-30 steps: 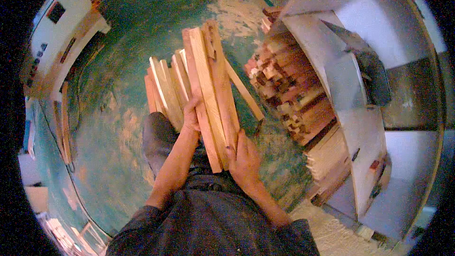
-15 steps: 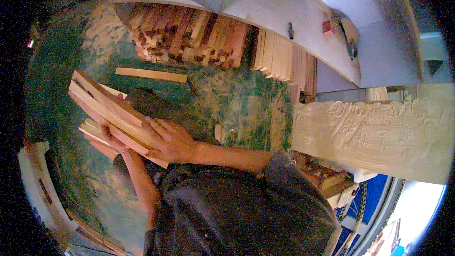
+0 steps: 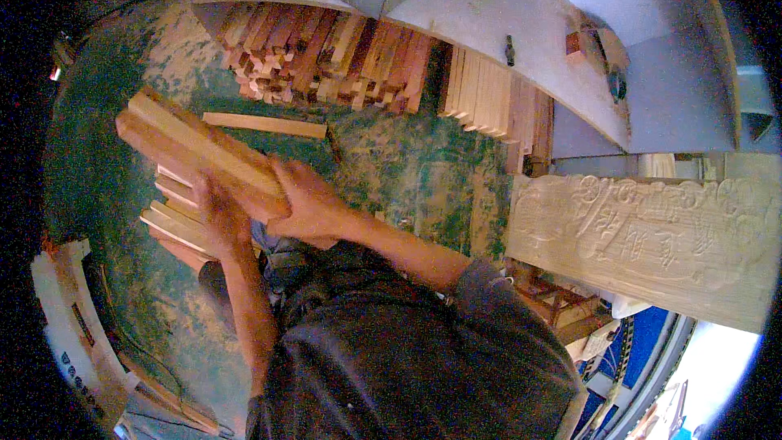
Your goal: The person sorts through a large pile of wooden planks, picking up individual pieces to check them and then placing them onto a growing stack.
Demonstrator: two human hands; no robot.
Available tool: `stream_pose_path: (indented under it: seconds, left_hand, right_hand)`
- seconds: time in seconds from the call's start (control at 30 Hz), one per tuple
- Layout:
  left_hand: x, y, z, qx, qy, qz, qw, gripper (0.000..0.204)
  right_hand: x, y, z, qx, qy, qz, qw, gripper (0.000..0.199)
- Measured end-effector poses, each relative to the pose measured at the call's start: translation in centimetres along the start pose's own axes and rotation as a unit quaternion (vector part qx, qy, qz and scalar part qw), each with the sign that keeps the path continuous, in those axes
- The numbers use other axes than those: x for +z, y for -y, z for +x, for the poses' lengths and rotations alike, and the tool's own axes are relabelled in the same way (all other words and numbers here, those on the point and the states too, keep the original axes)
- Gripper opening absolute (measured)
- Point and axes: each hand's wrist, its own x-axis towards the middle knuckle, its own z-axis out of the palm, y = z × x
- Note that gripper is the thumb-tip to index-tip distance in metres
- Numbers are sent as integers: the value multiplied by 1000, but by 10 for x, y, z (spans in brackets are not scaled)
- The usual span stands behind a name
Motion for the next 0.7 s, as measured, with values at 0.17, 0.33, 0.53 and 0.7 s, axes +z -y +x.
stream_pose_path:
  seconds: [0.17, 0.33, 0.53, 0.7]
  left_hand:
    - [41, 43, -10, -61, 64, 35, 995, 69]
    - [58, 55, -17, -111, 200, 250, 941, 80]
    - [6, 68, -22, -119, 128, 186, 967, 75]
    - [4, 68, -29, -113, 136, 198, 964, 62]
  right_hand:
    - [-30, -59, -42, 6, -23, 83, 996, 107]
    - [-50, -89, -118, 170, -136, 163, 962, 106]
    - [-66, -129, -149, 226, -320, 134, 910, 95]
    - [-112, -180, -75, 250, -403, 113, 873, 81]
